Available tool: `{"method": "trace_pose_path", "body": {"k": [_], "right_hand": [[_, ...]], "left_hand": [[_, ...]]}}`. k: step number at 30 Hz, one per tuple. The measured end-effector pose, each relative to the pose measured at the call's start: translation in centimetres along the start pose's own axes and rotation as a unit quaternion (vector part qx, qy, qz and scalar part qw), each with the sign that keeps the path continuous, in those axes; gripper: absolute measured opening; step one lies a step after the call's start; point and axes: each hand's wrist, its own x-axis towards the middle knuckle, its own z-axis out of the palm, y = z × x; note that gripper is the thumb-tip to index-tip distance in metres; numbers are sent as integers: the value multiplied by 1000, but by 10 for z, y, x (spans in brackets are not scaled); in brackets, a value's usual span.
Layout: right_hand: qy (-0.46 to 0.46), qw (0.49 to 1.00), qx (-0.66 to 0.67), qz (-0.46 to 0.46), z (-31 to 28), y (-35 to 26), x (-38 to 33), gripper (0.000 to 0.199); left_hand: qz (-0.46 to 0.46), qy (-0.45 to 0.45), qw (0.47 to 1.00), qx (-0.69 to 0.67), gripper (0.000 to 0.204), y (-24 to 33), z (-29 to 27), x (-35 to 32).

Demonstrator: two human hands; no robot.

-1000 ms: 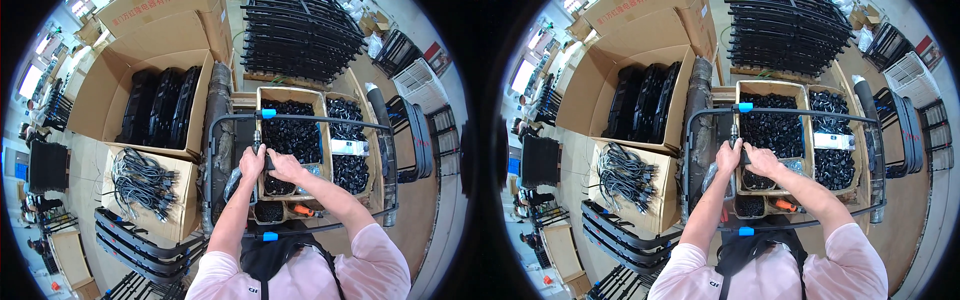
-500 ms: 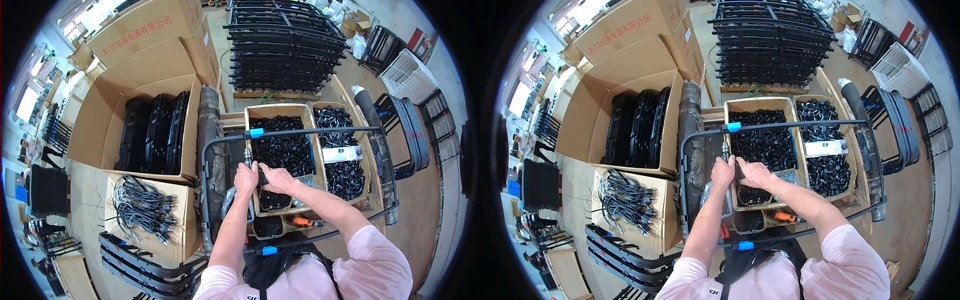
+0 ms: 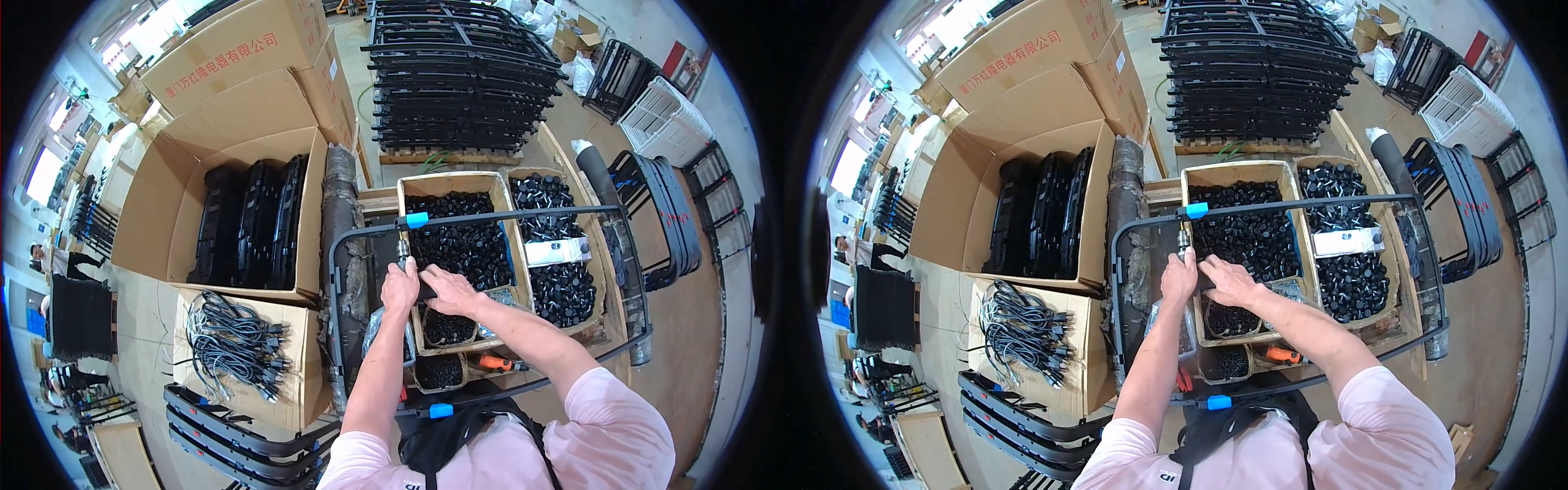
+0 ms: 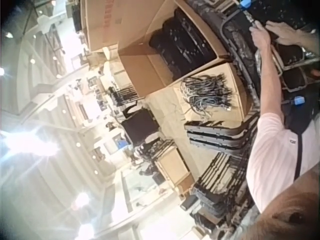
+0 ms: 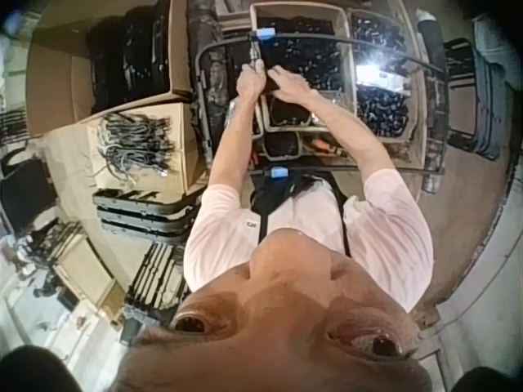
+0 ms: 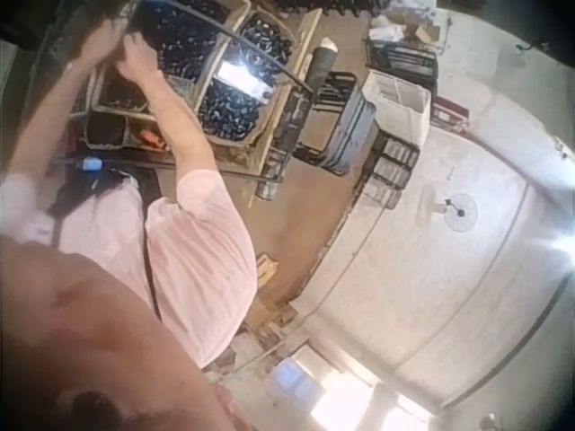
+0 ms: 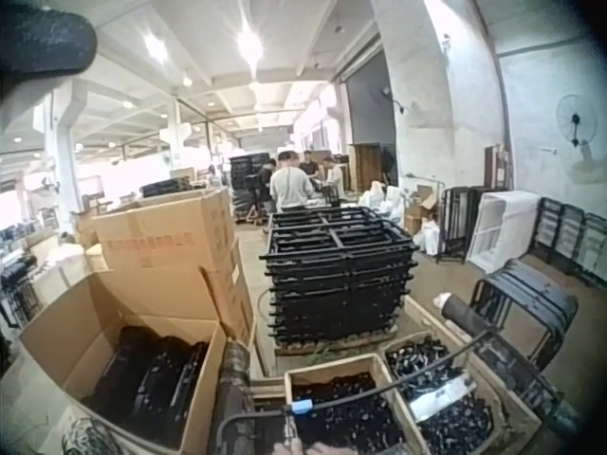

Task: Assembling various components of outdoor equipment using a power drill and hand tools.

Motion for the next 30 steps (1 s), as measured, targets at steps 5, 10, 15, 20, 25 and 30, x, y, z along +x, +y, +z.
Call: {"method": "trace_pose_path", "body": {"k": [5, 10, 15, 20, 25, 30], "right_hand": [[46, 998, 30, -28, 8, -4, -4, 48], [28, 999, 26, -13, 8, -9, -9, 49], [23, 1000, 21, -5, 10, -14, -14, 49], [31, 999, 13, -13, 14, -15, -17, 47], [27, 1000, -2, -10, 15, -15, -21, 47], [23, 1000, 2, -16, 15, -22, -31, 58]], "left_hand": [[11, -11, 1000, 0, 71, -1, 0, -4], [-3, -5, 1000, -17, 72, -4, -1, -10], [-9, 2, 1000, -20, 72, -8, 0, -14], [-5, -3, 1000, -14, 71, -11, 0, -17], [0, 9, 1000, -21, 74, -16, 4, -19], [19, 16, 1000, -13, 70, -26, 3, -31]]}}
